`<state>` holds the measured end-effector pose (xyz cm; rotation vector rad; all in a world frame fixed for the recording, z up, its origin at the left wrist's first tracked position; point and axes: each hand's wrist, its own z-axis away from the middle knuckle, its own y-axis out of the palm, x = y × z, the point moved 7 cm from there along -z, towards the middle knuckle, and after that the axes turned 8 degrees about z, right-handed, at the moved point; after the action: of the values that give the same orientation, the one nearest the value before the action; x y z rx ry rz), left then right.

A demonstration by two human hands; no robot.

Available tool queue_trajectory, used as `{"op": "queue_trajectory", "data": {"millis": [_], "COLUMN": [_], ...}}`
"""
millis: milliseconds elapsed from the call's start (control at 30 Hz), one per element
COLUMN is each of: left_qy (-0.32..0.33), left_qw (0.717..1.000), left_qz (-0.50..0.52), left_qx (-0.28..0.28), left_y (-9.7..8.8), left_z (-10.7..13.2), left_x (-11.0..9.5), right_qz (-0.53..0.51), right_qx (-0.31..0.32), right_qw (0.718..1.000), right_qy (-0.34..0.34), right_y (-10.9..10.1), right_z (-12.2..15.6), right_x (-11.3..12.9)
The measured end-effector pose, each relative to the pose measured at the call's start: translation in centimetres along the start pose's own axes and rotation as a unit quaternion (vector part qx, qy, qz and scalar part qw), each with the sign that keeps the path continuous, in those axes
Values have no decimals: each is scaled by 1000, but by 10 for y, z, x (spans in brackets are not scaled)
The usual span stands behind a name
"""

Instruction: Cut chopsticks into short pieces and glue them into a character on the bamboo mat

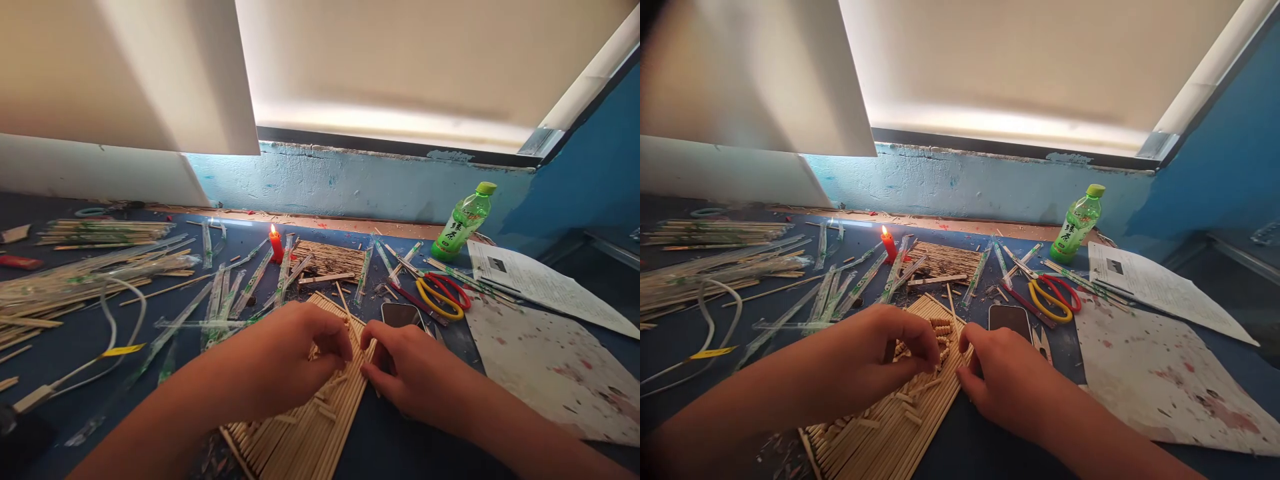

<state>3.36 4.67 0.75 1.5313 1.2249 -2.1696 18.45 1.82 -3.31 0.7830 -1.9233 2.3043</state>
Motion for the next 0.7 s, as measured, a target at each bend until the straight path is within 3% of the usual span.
{"op": "queue_trajectory", "data": {"millis": [200, 367, 567, 700], "left_qy": [-40, -69, -102, -87], "left_qw": [984, 944, 942, 924], "left_qz": [155, 294, 294, 358], "left_qx": [-76, -133, -128, -99], "left_y": [-7, -8, -2, 8], "left_z": [-17, -21, -20, -23], "left_x": [10, 12, 9, 7], "right_qz": [-127, -348, -495, -528], "right_qx": [-15, 7, 8, -11], "right_qw": [991, 934, 868, 849], "right_qy": [43, 83, 38, 10], "right_y": [-5, -15, -21, -22], "right_z": [-2, -7, -14, -14], "right_x": [-5, -16, -18, -16]}}
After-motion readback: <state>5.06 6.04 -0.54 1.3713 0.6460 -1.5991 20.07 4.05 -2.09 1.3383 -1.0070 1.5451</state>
